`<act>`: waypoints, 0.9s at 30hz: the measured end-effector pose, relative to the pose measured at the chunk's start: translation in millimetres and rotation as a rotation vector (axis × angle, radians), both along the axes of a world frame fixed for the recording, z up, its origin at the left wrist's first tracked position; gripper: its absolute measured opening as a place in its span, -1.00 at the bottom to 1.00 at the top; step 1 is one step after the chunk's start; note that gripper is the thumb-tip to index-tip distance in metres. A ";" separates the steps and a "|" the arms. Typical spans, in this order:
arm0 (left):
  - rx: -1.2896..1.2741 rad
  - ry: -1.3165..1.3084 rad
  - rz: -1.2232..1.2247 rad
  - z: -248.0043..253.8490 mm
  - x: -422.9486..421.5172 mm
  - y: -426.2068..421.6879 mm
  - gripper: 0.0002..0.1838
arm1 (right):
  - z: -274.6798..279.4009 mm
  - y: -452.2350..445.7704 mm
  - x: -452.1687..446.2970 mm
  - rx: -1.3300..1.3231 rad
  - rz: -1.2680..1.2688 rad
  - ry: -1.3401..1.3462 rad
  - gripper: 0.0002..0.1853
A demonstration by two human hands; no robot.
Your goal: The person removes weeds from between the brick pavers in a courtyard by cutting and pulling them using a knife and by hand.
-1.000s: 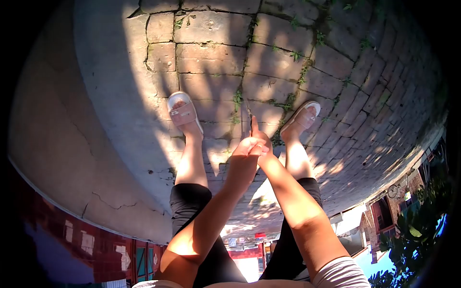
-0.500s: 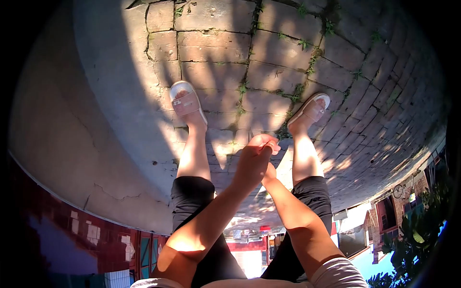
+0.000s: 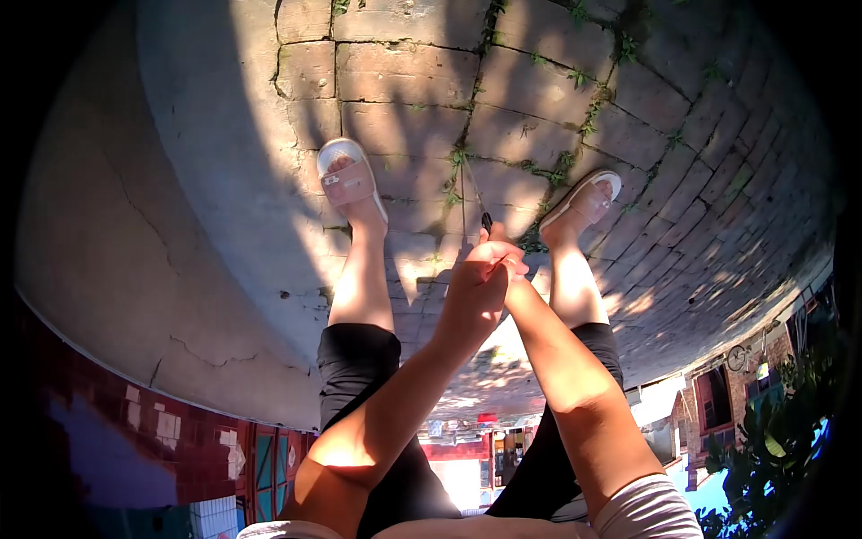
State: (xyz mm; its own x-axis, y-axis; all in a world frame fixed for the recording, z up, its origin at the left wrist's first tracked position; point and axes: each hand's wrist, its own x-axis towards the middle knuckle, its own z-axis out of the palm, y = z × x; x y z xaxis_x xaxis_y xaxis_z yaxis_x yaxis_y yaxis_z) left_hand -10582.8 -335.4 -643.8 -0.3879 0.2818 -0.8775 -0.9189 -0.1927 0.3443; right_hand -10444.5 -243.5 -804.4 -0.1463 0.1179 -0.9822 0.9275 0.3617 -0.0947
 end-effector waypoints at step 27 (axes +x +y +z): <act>-0.061 -0.120 -0.114 -7.4 -4.2 29.4 -0.77 | 17.5 72.9 3.3 0.202 -1.189 -0.188 -0.75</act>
State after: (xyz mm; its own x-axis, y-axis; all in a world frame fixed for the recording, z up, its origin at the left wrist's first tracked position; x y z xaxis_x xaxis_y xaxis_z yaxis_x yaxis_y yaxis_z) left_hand -10587.1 -306.0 -651.2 -0.2475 0.2626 -0.9326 -0.9689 -0.0665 0.2384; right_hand -10441.2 -170.6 -786.8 0.2988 0.2344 -0.9251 0.6835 -0.7291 0.0361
